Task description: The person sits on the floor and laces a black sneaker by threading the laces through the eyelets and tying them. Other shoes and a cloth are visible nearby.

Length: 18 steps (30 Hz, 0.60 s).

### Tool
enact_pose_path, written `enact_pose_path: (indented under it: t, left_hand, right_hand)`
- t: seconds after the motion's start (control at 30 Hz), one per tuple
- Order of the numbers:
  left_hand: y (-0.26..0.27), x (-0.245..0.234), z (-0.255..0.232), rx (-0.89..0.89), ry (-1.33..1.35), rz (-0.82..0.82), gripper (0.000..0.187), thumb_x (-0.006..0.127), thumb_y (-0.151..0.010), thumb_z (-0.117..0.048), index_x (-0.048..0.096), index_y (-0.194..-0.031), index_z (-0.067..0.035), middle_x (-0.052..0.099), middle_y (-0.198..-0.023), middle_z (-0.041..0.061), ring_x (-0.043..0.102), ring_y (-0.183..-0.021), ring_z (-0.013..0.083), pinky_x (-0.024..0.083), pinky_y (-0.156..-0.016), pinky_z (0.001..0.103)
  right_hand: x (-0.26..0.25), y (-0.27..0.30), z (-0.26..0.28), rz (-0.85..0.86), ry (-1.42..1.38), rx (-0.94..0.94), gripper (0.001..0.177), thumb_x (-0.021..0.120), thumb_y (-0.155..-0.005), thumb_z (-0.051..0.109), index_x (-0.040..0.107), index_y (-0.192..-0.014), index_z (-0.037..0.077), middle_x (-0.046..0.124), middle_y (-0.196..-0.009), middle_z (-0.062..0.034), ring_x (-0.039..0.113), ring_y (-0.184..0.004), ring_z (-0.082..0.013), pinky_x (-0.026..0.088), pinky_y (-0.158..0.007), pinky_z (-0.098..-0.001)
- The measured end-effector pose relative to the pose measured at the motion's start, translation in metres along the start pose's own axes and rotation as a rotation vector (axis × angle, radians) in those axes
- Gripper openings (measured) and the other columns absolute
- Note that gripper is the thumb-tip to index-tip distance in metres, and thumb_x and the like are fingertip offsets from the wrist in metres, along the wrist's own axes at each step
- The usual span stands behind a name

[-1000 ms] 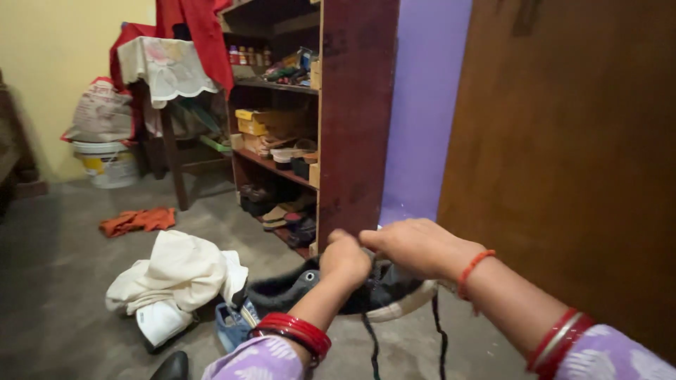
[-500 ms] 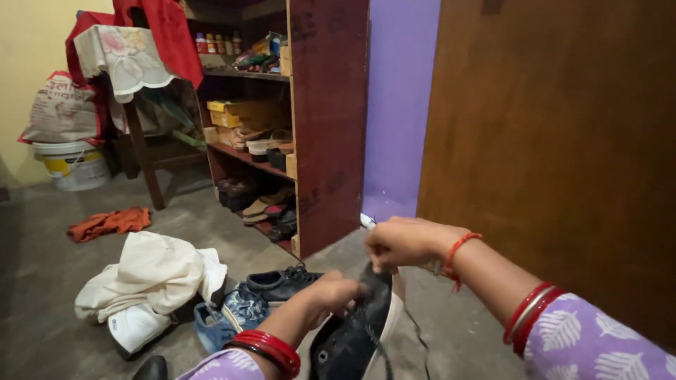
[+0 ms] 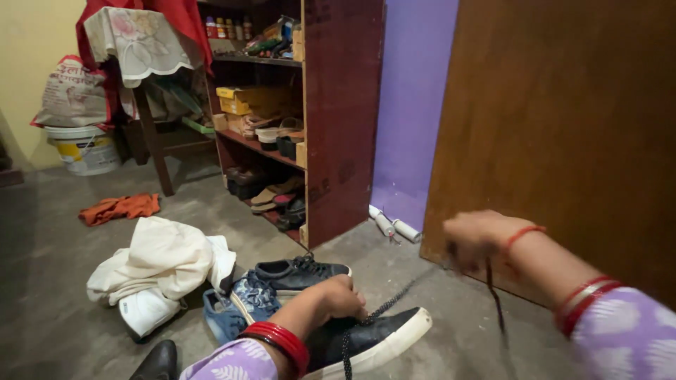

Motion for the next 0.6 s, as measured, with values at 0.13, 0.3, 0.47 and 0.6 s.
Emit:
enact_pose_path:
  t: [0.13,0.3,0.47,0.6]
  left_hand:
    - [-0.005,-0.004,0.008,0.03,-0.084,-0.102,0.045,0.092,-0.069,-0.013,0.071,-0.107,-0.002,0.072,-0.105,0.008,0.067,-0.098,0.0203,0.053,-0.085,0.033]
    - [0.006,-0.001,-0.007,-0.048,0.004,-0.171,0.052,0.092,-0.068,-0.015,0.066,-0.112,-0.005,0.074,-0.101,0.012,0.071,-0.091,0.0238,0.056,-0.074,0.037]
    - [0.0,0.024,-0.022,0.006,0.029,-0.094,0.059,0.095,-0.067,-0.019,0.066,-0.116,-0.003,0.073,-0.104,0.012,0.071,-0.095,0.0232,0.057,-0.075,0.034]
    - [0.004,0.031,-0.019,-0.017,-0.031,-0.139,0.069,0.098,-0.069,-0.022,0.06,-0.124,-0.006,0.069,-0.112,0.013,0.066,-0.105,0.0231,0.054,-0.086,0.034]
  right_hand:
    - [0.045,-0.017,0.001,0.457,-0.465,-0.252,0.036,0.082,-0.084,0.029,0.073,-0.111,0.008,0.079,-0.099,-0.004,0.075,-0.09,-0.0159,0.061,-0.081,-0.0332]
    - [0.041,-0.044,0.042,0.098,-0.451,-0.415,0.03,0.065,-0.088,0.025,0.074,-0.113,0.011,0.08,-0.094,-0.0025,0.072,-0.082,-0.0174,0.059,-0.076,-0.0324]
    - [0.037,-0.039,0.083,-0.052,-0.305,-0.448,0.038,0.07,-0.082,0.019,0.07,-0.12,0.02,0.074,-0.094,-0.0027,0.068,-0.085,-0.0154,0.054,-0.077,-0.0333]
    - [0.048,-0.036,0.087,0.215,-0.458,-0.523,0.036,0.071,-0.079,0.014,0.075,-0.114,0.011,0.074,-0.093,-0.008,0.067,-0.082,-0.0171,0.053,-0.074,-0.0349]
Point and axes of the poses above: each hand's wrist, its own y-axis away from the middle knuckle, its own x-axis out of the palm, z = x × y, the point moved 5 cm from there along -y, towards the middle knuckle
